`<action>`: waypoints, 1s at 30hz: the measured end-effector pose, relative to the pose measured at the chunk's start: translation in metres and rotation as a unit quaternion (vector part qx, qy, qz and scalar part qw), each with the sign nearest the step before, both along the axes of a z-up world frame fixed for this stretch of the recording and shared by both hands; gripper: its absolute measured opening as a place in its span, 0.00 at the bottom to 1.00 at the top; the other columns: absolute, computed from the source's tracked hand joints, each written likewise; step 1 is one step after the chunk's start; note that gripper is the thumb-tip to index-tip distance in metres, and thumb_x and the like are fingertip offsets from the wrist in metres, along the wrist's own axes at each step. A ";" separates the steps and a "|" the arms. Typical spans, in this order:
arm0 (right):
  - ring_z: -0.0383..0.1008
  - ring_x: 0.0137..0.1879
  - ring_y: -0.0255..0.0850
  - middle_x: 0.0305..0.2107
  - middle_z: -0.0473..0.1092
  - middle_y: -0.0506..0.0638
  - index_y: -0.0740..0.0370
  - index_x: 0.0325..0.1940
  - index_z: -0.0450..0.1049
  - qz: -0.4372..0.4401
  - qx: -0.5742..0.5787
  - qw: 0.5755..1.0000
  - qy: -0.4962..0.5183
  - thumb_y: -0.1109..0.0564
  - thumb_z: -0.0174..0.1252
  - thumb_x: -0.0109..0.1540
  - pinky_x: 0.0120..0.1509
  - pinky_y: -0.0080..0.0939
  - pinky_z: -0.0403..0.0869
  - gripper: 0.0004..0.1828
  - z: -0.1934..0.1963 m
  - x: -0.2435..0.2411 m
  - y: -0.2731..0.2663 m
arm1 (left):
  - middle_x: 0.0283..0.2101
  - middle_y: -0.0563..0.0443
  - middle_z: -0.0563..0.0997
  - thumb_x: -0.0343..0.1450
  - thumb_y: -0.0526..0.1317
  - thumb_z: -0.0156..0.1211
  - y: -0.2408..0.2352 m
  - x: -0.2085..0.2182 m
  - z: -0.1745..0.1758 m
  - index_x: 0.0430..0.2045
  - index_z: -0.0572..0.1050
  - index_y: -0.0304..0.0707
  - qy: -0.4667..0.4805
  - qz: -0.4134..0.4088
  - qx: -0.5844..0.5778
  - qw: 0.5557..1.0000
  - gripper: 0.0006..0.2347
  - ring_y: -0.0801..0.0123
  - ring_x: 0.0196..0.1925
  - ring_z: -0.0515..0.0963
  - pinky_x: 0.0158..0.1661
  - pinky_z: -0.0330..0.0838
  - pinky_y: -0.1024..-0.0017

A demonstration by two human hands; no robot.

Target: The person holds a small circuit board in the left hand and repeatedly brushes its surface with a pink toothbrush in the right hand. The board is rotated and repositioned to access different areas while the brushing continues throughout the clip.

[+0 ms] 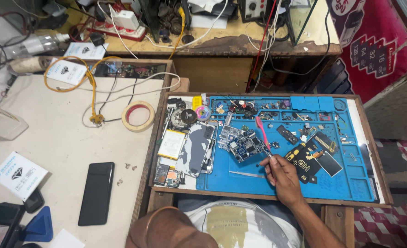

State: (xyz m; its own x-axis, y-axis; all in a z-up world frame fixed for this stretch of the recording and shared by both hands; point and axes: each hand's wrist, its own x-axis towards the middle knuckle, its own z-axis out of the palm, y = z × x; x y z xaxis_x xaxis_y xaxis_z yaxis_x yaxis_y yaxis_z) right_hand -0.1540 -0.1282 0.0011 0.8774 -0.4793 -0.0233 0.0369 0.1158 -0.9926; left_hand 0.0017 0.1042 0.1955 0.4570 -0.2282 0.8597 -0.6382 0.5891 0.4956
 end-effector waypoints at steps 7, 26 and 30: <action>0.56 0.23 0.29 0.25 0.63 0.46 0.70 0.42 0.74 -0.005 0.005 1.000 0.000 0.50 0.42 0.73 0.26 0.30 0.58 0.22 -0.004 0.000 -0.001 | 0.55 0.46 0.78 0.78 0.45 0.62 -0.010 -0.013 -0.010 0.57 0.73 0.34 0.001 -0.008 0.030 1.000 0.17 0.69 0.57 0.77 0.62 0.72 0.71; 0.54 0.22 0.30 0.29 0.61 0.48 0.65 0.45 0.70 0.138 0.439 0.869 -0.183 0.46 0.39 0.76 0.26 0.31 0.58 0.21 0.009 -0.009 -0.004 | 0.49 0.52 0.77 0.76 0.41 0.64 -0.082 0.012 -0.166 0.67 0.70 0.36 0.320 -0.268 0.236 0.877 0.23 0.80 0.45 0.76 0.47 0.74 0.79; 0.53 0.21 0.31 0.29 0.61 0.49 0.64 0.42 0.67 0.179 0.459 0.854 -0.169 0.46 0.38 0.76 0.26 0.31 0.57 0.21 0.013 -0.010 0.001 | 0.60 0.50 0.76 0.70 0.41 0.75 -0.080 0.011 -0.184 0.70 0.69 0.33 0.345 -0.340 0.215 0.848 0.32 0.81 0.40 0.72 0.41 0.70 0.81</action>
